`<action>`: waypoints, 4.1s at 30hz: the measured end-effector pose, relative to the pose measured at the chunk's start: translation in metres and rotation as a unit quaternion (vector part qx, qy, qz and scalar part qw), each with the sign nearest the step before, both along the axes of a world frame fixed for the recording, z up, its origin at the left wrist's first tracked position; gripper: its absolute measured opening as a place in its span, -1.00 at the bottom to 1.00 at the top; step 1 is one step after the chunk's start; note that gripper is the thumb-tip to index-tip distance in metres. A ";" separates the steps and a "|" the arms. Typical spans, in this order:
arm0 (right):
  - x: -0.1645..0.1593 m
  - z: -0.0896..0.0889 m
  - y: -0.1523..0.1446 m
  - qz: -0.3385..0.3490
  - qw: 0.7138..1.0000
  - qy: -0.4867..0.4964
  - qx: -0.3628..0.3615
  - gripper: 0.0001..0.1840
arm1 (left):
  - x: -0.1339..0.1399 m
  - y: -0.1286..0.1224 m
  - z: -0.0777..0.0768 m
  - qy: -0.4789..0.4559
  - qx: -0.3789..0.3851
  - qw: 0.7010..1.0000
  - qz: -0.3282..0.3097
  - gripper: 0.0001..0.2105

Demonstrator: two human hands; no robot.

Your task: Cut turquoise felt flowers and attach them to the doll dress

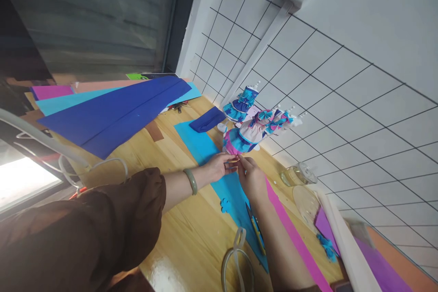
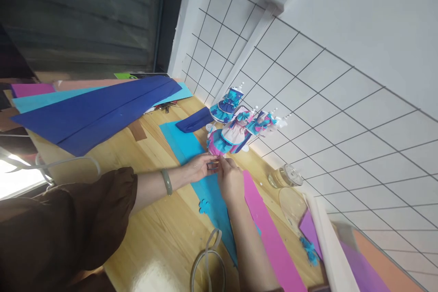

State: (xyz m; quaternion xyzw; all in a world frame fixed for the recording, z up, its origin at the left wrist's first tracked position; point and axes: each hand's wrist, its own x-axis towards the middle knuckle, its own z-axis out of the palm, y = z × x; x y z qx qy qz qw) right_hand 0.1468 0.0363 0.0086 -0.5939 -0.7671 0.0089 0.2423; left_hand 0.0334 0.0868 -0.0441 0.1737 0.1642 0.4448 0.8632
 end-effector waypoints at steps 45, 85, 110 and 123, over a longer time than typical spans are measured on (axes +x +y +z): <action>0.010 0.002 0.019 0.010 0.680 0.684 -0.263 -0.79 | -0.004 0.001 0.004 -0.005 -0.021 1.000 -0.012 -0.87; 0.016 -0.021 -0.058 0.059 0.935 0.107 -0.332 -0.81 | -0.004 -0.010 0.003 0.050 0.056 0.986 -0.147 -0.83; 0.014 -0.018 -0.065 0.063 0.956 0.087 -0.275 -0.79 | 0.000 -0.019 0.000 0.130 0.194 0.962 -0.143 -0.75; 0.008 -0.017 -0.068 0.059 0.966 0.013 -0.250 -0.79 | -0.002 -0.021 0.003 0.142 0.198 0.958 -0.151 -0.74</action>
